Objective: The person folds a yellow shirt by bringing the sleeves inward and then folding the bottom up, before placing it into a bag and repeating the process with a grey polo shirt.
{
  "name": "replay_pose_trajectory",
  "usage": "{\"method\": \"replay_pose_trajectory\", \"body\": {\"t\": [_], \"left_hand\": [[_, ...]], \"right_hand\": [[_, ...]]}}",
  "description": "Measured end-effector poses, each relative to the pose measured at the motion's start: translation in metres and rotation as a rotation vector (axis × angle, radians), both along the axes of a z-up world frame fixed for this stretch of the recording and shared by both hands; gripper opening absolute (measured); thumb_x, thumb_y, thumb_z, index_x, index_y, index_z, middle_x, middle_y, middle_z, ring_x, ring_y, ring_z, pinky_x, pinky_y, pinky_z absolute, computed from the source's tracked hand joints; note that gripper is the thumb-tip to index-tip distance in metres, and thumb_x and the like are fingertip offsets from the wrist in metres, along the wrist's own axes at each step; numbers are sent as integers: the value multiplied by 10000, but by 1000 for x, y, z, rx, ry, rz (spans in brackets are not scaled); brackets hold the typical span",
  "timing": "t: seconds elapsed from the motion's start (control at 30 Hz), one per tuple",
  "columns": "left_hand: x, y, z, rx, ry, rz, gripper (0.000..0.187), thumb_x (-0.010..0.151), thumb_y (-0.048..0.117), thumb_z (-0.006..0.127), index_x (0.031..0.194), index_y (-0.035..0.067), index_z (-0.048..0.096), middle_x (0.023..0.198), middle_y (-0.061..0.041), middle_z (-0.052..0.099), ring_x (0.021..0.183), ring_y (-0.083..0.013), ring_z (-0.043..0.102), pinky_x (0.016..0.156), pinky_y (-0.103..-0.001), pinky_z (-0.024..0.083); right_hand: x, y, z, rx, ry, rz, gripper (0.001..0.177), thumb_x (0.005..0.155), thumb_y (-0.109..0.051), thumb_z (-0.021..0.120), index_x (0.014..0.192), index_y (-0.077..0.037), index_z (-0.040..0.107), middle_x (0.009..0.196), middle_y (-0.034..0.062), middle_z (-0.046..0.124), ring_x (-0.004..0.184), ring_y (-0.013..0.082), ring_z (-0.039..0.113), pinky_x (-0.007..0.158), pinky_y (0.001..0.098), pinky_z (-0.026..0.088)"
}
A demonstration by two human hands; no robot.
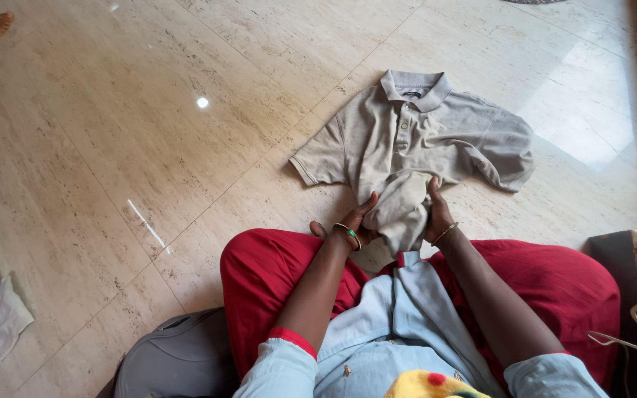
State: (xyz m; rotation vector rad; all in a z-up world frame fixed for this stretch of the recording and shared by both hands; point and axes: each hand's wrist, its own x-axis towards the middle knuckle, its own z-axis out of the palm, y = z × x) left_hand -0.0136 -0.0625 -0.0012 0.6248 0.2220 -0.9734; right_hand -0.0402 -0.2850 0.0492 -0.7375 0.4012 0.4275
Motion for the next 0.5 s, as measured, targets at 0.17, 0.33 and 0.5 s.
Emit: {"method": "replay_pose_trajectory", "body": {"t": [0.17,0.33,0.5], "left_hand": [[12,4,-8,-43,-67,417,631,852,456,798,1331,69,663,1334,-103,701,1232,-291,644,1084,-441,496],[14,21,1,-173,38,575,616,853,440,770,1339,89,627,1318,-91,676,1217,-318,627,1100,-511,468],[20,23,35,41,52,653,644,840,529,725,1316,99,665,1278,-78,705,1182,-280,648,1072,-470,480]], "right_hand": [[6,-21,-15,105,-92,-81,389,950,-342,607,1285,-144,623,1225,48,714,1150,251,658,1027,443,522],[2,-48,-16,70,-222,-253,383,918,-198,668,1275,-63,629,1204,84,700,1127,261,661,1026,469,525],[-18,-49,41,122,-124,-239,479,851,-263,689,1265,-30,628,1192,126,716,1054,282,720,922,463,584]]}}
